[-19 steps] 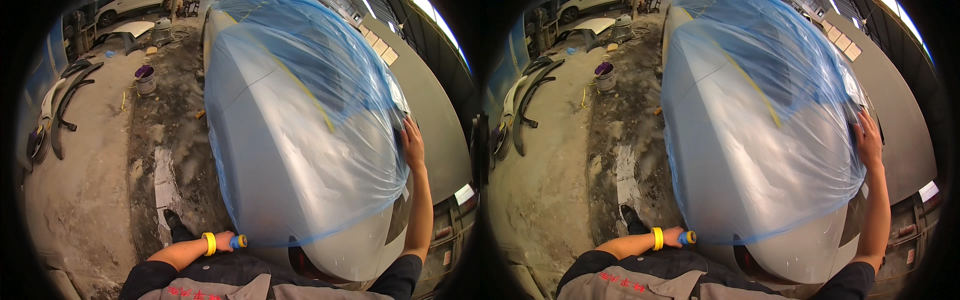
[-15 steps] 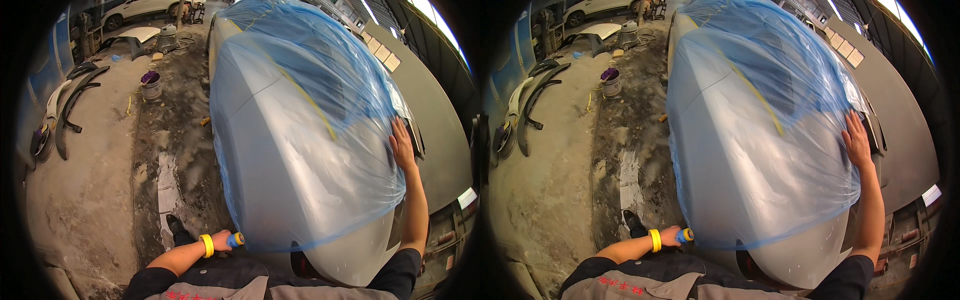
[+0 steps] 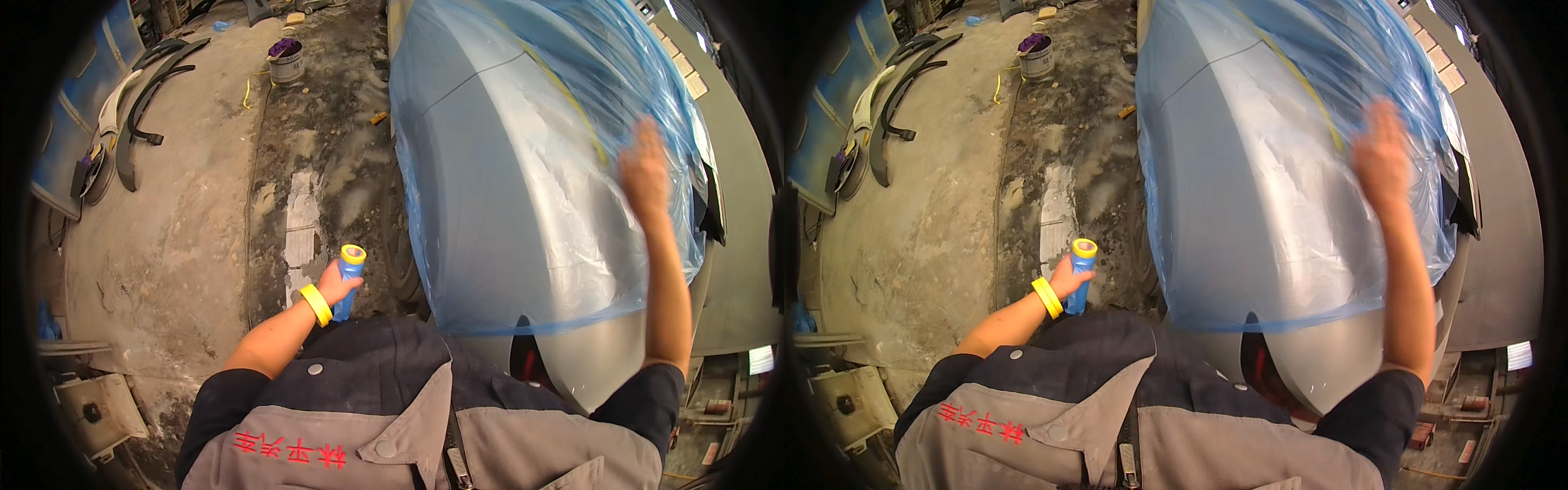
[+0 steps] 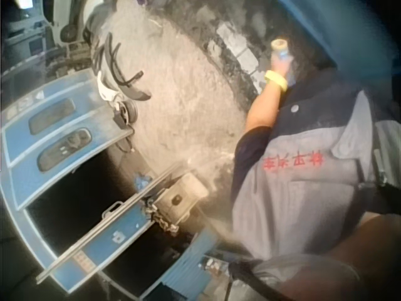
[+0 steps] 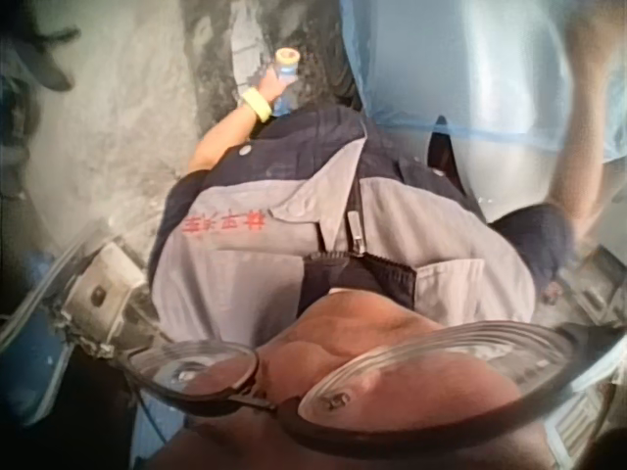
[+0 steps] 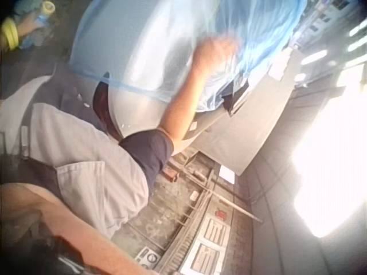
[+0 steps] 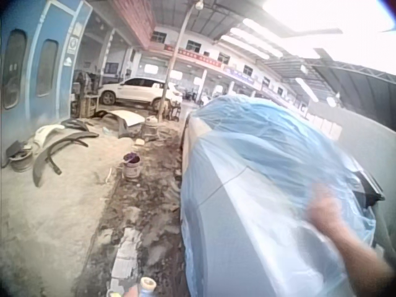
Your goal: The person applies blue masking film and yellow tape to the side and rear of a silver car in a workshop. They smooth the film along the body lines and secure it with tape, covering the windows and rear quarter panel.
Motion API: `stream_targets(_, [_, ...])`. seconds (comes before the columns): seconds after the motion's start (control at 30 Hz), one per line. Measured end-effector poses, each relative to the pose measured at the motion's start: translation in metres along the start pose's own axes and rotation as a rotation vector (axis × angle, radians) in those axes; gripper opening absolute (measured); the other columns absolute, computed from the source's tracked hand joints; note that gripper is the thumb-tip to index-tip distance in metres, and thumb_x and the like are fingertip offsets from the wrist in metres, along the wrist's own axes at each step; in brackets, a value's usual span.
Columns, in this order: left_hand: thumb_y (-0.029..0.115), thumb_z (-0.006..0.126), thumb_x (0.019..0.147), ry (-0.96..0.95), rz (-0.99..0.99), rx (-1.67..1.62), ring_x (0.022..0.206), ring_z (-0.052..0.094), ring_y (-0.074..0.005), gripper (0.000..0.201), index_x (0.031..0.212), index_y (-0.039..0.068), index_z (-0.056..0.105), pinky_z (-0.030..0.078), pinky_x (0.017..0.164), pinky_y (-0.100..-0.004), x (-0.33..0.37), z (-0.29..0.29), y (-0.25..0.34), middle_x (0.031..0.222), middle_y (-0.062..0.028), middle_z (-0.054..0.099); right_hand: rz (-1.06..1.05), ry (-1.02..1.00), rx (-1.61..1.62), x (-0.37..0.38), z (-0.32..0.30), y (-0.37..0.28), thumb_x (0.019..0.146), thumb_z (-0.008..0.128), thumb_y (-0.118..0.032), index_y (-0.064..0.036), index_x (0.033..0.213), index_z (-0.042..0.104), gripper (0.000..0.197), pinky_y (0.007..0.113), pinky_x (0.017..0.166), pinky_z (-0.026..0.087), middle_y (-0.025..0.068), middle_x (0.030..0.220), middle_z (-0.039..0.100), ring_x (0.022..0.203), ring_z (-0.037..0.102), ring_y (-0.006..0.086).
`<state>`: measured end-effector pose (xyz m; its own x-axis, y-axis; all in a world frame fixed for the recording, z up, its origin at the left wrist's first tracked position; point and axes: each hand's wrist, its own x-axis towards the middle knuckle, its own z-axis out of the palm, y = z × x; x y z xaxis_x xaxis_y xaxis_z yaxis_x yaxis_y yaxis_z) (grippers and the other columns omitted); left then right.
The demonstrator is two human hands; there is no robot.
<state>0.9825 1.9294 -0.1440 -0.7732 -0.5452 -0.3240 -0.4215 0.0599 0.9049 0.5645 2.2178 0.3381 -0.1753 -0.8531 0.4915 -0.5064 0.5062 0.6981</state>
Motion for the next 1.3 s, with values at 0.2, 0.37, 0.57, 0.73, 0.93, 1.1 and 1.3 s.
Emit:
stream_targets(0.2, [0.017, 0.084, 0.078, 0.154, -0.003, -0.243, 0.094, 0.069, -0.0212, 0.047, 0.116, 0.000, 0.062, 0.055, 0.087, -0.0378, -0.020, -0.059, 0.003, 0.103, -0.0109, 0.071, -0.485, -0.742, 0.642, 0.022, 0.032, -0.319, 0.101, 0.055, -0.050, -0.0036, 0.109, 0.073, 0.050, 0.045, 0.107, 0.045, 0.0179, 0.116, 0.072, 0.120, 0.062, 0.0341])
stream_targets(0.37, [0.017, 0.084, 0.081, 0.284, -0.020, -0.387, 0.096, 0.067, -0.0195, 0.051, 0.123, 0.002, 0.060, 0.055, 0.088, -0.0374, -0.061, -0.142, -0.017, 0.107, -0.0072, 0.069, -0.327, -0.837, 0.602, -0.041, 0.099, -0.465, 0.097, 0.061, -0.051, -0.0100, 0.144, 0.058, 0.062, 0.054, 0.118, 0.030, 0.0356, 0.153, 0.040, 0.146, 0.035, 0.0473])
stream_targets(0.57, [0.011, 0.079, 0.083, 0.650, -0.309, -0.657, 0.086, 0.064, -0.0191, 0.038, 0.115, 0.006, 0.059, 0.055, 0.080, -0.0372, -0.140, -0.245, -0.129, 0.097, -0.0046, 0.064, -0.095, -0.993, 0.436, -0.076, 0.224, -0.545, 0.094, 0.065, -0.041, -0.0168, 0.151, 0.052, 0.063, 0.047, 0.118, 0.029, 0.0332, 0.163, 0.024, 0.153, 0.021, 0.0474])
stream_targets(0.73, [0.008, 0.080, 0.076, 0.737, -0.573, -0.381, 0.079, 0.065, -0.0190, 0.042, 0.112, 0.004, 0.059, 0.056, 0.073, -0.0354, -0.239, -0.302, -0.222, 0.091, -0.0053, 0.065, -0.193, -0.894, 0.245, -0.070, 0.298, -0.588, 0.100, 0.045, -0.020, 0.0028, 0.133, 0.065, 0.045, 0.045, 0.111, 0.032, 0.0207, 0.145, 0.056, 0.144, 0.038, 0.0362])
stream_targets(0.93, [0.021, 0.084, 0.071, 0.454, -0.615, -0.031, 0.085, 0.065, -0.0208, 0.059, 0.121, 0.002, 0.059, 0.055, 0.083, -0.0373, -0.283, -0.318, -0.279, 0.096, -0.0058, 0.066, -0.511, -1.045, 0.532, -0.101, 0.297, -0.652, 0.092, 0.054, -0.016, -0.0055, 0.102, 0.077, 0.028, 0.041, 0.092, 0.044, 0.0095, 0.110, 0.072, 0.106, 0.066, 0.0257])
stream_targets(1.1, [0.013, 0.087, 0.073, 0.355, -0.672, -0.121, 0.083, 0.066, -0.0175, 0.054, 0.118, 0.002, 0.059, 0.056, 0.080, -0.0341, -0.232, -0.297, -0.281, 0.095, -0.0068, 0.069, -0.380, -1.462, 0.818, -0.187, 0.245, -0.707, 0.099, 0.060, -0.031, -0.0051, 0.109, 0.074, 0.031, 0.050, 0.091, 0.052, 0.0149, 0.117, 0.073, 0.108, 0.068, 0.0370])
stream_targets(1.3, [0.016, 0.086, 0.077, 0.176, -0.390, -0.168, 0.093, 0.066, -0.0179, 0.055, 0.121, 0.001, 0.057, 0.054, 0.086, -0.0346, -0.162, -0.296, -0.232, 0.105, -0.0088, 0.068, -0.336, -2.110, 0.920, -0.241, 0.199, -0.726, 0.096, 0.065, -0.038, -0.0029, 0.114, 0.075, 0.041, 0.051, 0.092, 0.053, 0.0185, 0.122, 0.071, 0.111, 0.067, 0.0400])
